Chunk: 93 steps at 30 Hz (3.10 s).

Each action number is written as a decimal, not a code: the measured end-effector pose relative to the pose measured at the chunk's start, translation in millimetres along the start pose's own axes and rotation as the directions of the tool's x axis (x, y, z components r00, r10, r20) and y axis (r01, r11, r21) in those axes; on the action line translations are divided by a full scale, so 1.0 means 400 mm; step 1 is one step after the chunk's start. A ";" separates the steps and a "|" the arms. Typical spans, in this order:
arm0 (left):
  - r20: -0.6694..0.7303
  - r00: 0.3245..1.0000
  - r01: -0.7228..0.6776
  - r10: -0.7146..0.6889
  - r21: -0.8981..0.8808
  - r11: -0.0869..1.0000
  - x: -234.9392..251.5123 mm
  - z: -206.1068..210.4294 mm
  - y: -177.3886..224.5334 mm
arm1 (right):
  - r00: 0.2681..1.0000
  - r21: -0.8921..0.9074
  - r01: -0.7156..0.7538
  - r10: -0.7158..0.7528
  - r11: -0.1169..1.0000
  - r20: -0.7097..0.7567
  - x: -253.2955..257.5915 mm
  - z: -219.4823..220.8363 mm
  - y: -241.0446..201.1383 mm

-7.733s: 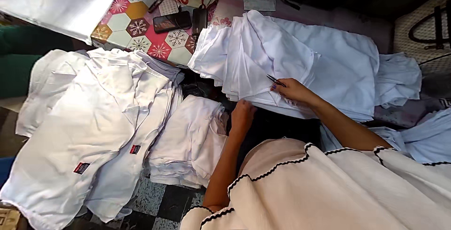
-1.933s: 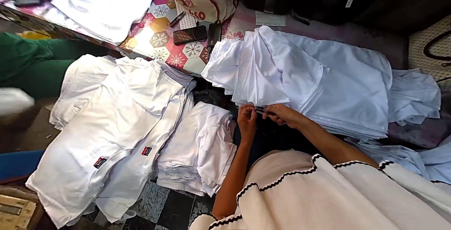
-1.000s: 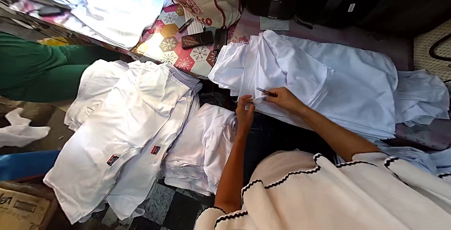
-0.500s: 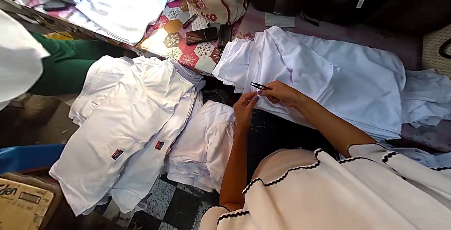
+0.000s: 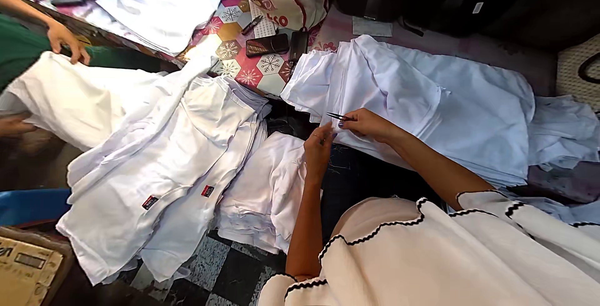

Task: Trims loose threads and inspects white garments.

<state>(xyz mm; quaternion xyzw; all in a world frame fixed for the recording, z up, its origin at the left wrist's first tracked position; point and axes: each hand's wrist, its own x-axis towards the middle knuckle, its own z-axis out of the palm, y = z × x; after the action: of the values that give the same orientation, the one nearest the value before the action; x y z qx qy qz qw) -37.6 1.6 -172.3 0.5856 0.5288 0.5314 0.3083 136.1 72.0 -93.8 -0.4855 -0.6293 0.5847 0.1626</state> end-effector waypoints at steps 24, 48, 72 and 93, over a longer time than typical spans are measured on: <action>-0.065 0.986 0.161 -0.152 0.182 0.970 -0.092 0.002 -0.002 | 0.957 0.105 -0.289 0.283 0.952 0.072 -0.049 0.032 0.019; 0.477 0.559 0.201 -0.679 0.716 0.668 -0.095 -0.058 0.035 | 0.935 -0.662 0.139 -0.318 0.736 -0.157 0.028 0.077 0.031; 0.540 0.790 -0.458 0.290 0.207 0.864 0.067 0.508 0.230 | 0.769 -0.366 -0.308 0.003 0.878 -0.640 -0.274 -0.506 0.231; 0.876 0.360 -0.323 -0.321 0.440 0.838 0.042 0.434 0.415 | 0.776 -0.103 0.004 -0.068 0.995 -0.627 -0.234 -0.511 0.400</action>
<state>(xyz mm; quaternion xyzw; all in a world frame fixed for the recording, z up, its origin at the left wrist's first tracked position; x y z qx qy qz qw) 173.3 10.9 -56.5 0.8420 0.3855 -0.0703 0.3708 405.7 90.4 -148.8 -0.6481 -0.5752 0.3546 0.3512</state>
